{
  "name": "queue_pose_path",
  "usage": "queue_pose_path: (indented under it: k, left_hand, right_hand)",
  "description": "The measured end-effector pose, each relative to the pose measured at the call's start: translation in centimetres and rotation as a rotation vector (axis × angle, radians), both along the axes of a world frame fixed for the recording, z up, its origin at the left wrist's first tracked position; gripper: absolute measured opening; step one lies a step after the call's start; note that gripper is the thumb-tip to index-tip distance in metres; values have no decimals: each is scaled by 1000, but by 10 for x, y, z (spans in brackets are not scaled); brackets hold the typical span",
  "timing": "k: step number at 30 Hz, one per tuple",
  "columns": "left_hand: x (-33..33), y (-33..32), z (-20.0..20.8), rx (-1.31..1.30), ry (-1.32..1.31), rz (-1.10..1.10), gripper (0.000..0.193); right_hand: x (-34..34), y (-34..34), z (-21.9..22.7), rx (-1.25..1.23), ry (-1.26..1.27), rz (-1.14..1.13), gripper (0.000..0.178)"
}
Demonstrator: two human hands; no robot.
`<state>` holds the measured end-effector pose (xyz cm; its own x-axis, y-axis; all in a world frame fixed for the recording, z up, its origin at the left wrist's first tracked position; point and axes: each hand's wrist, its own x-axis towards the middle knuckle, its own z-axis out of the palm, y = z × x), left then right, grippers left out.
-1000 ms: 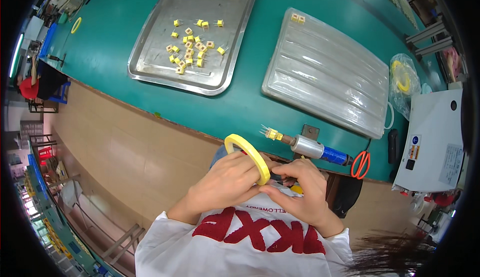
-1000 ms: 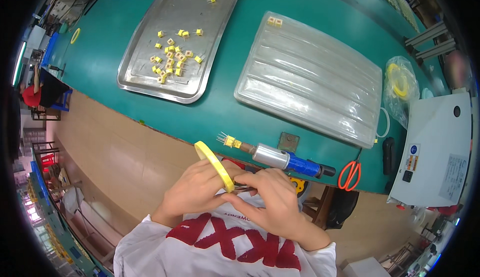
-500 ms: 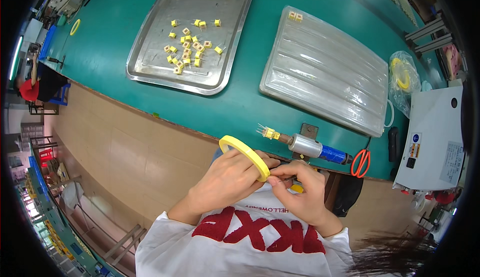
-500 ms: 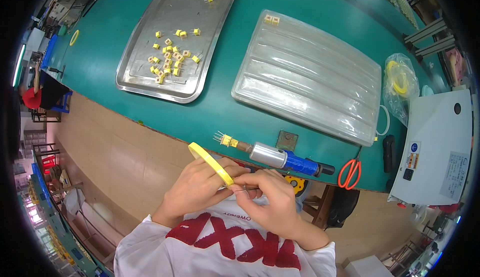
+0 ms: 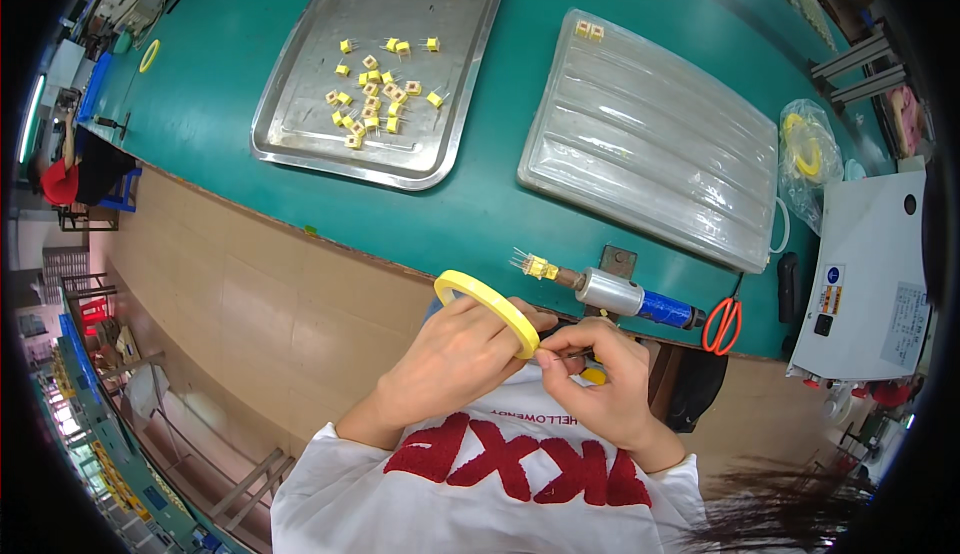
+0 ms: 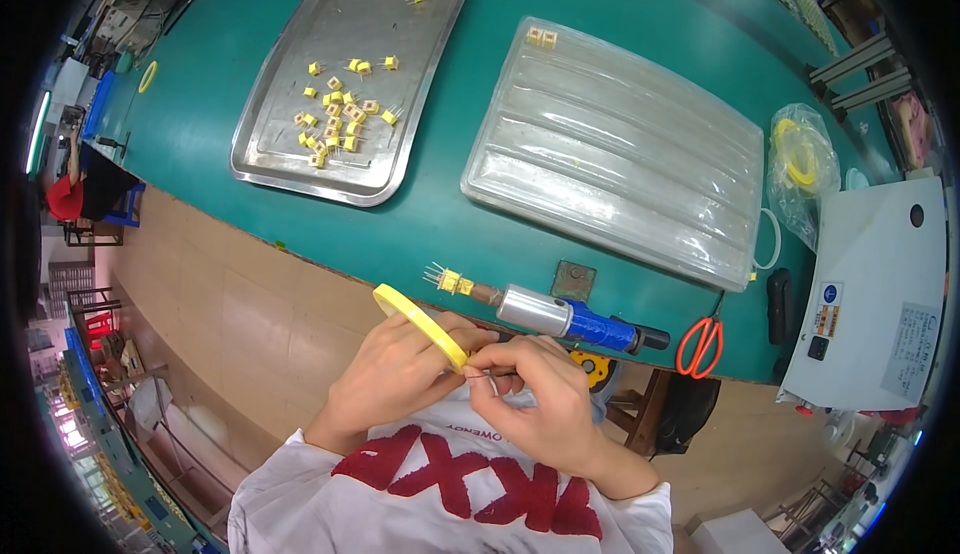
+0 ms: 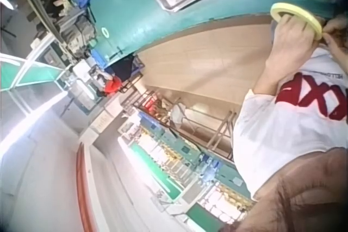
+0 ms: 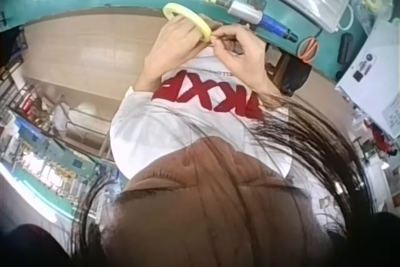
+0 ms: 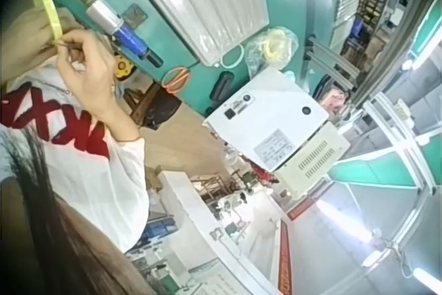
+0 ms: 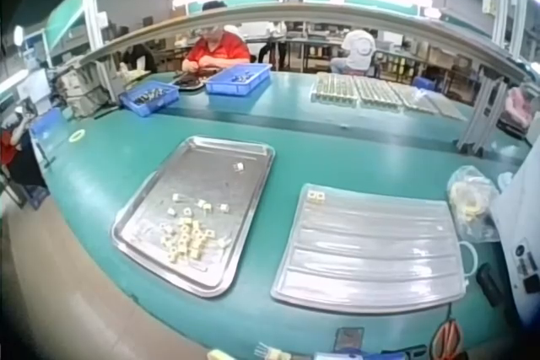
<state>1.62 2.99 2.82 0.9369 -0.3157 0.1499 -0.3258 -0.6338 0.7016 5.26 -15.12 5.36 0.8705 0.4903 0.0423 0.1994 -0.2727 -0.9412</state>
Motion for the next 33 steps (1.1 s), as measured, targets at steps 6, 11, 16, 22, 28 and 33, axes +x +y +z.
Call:
queue_pose_path:
  k: [6, 11, 16, 22, 28, 33]
  left_hand:
    - [1, 0, 1, 24, 5, 24, 32]
    - [0, -2, 1, 50, -11, 31, 31]
    - [1, -1, 1, 70, -2, 36, 30]
    - [1, -1, -1, 156, -58, 38, 29]
    - [-1, -5, 2, 187, -32, 58, 27]
    - [1, -3, 2, 39, -14, 73, 25]
  right_hand:
    - [3, -2, 0, -75, -126, 43, 17]
    - [2, -2, -1, -31, -41, 25, 17]
    - [2, -2, 0, 8, 92, -2, 14]
    - [4, 0, 0, -84, -264, 25, 19]
    - [3, 0, 0, -112, -280, -18, 26]
    - [8, -8, -2, -17, -218, -9, 28]
